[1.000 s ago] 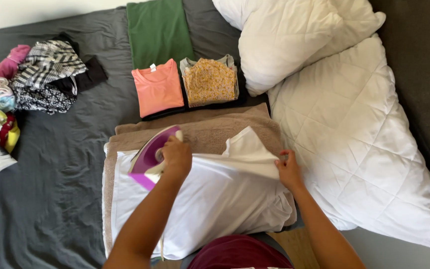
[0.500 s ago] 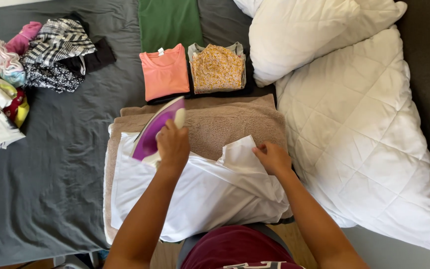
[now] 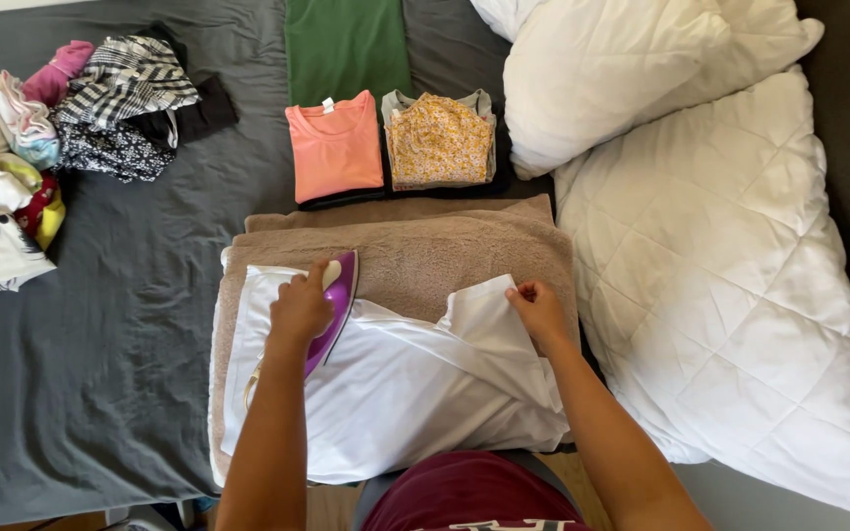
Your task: The person irons a peach-colored t-shirt on a towel placed on a bed, then folds it and sets it aside. Next, they iron a white t-shirt, folding it into a compact square and placing it on the bed. The person continues to iron and fold the white shirt, ensuring it is smooth and neatly stacked.
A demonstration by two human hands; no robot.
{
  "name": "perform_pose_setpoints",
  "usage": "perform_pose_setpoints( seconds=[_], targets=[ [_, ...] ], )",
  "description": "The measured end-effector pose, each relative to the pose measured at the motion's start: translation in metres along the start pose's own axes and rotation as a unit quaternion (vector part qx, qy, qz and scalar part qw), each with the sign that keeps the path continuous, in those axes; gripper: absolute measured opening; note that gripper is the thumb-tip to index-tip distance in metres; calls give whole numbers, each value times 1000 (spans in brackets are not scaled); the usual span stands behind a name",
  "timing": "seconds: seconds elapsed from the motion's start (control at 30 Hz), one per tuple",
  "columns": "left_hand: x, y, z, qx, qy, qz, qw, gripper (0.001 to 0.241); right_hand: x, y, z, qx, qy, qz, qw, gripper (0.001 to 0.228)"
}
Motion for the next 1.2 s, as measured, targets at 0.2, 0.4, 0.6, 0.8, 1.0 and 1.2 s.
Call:
perform_pose_setpoints(
  seconds=[0.2, 0.4, 0.6, 0.8, 1.0, 1.2],
  targets=[
    [134, 25, 49, 98, -89, 45, 990, 27, 18, -7, -7, 24, 19, -80, 996, 30],
    [184, -61, 50, -27, -68, 194, 978, 39, -12, 11, 12, 59, 63, -122, 989, 23],
    [178, -92, 47, 22, 24, 371, 928, 34, -27, 23, 22, 143, 100, -76, 982, 17],
    [182, -73, 37, 38, 1, 249, 968, 32, -54, 21, 30, 193, 200, 13, 961, 18],
    [197, -13, 39, 160, -116, 85, 977, 61, -69, 17, 35, 286, 344, 144, 883, 37],
    [74, 68, 36, 218, -2, -91, 972, 55, -80, -38, 86, 175, 495, 334, 783, 46]
  ],
)
Point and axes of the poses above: each hand's wrist, its own z-axis away from the middle knuckle, its own y-axis out of the back of the hand, x = y × z, the point moved 7 cm from there along -z, towards the middle knuckle, and after that the axes turned 11 degrees about x, right-handed, at the moved point
